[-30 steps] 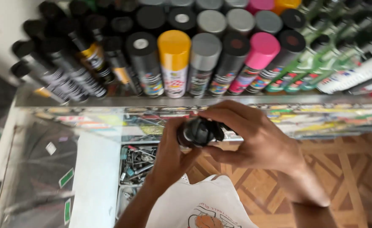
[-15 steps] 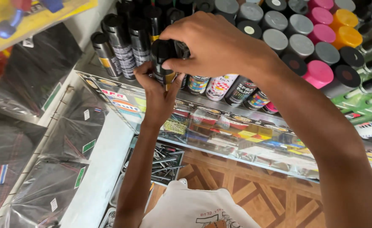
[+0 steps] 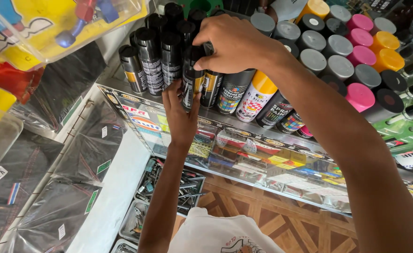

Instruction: Wiping down and organizing various spray cans on a shop shelf using a cleaning cloth.

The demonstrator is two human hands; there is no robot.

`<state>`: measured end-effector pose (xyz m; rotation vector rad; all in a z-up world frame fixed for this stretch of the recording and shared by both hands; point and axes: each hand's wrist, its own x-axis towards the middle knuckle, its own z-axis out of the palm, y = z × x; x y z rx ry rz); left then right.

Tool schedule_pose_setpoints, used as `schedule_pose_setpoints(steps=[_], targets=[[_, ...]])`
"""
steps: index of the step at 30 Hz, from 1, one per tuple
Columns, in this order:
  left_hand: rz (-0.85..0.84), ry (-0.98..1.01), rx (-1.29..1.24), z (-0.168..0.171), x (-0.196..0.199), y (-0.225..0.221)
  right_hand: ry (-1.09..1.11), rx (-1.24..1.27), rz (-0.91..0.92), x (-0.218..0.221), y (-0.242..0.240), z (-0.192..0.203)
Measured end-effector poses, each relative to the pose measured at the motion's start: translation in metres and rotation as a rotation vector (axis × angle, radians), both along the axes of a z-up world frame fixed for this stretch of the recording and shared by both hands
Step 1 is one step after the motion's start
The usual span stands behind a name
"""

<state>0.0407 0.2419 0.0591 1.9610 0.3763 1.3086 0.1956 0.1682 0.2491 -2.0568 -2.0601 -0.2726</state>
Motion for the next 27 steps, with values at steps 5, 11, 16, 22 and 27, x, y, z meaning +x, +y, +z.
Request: schedule_pose_setpoints(steps=[5,11,16,22,27], targets=[[0.112,-0.01,0.063,-0.003,0.01,0.001,0.028,-0.015,-0.058,0.012,0.01,-0.009],[0.227,0.032,0.119,-0.014,0.021,0.006,0.086,-0.081,-0.131,0.009,0.02,-0.002],[0.35,0.088,0.17,-0.024,0.03,0.007,0.129,-0.157,-0.232,0.017,0.029,-0.006],[0.425,0.068,0.227,-0.025,0.035,0.005,0.182,-0.028,-0.106,0.039,0.023,0.015],[0.421,0.093,0.236,-0.034,0.036,0.007,0.005,0.035,-0.169,0.064,0.02,0.013]])
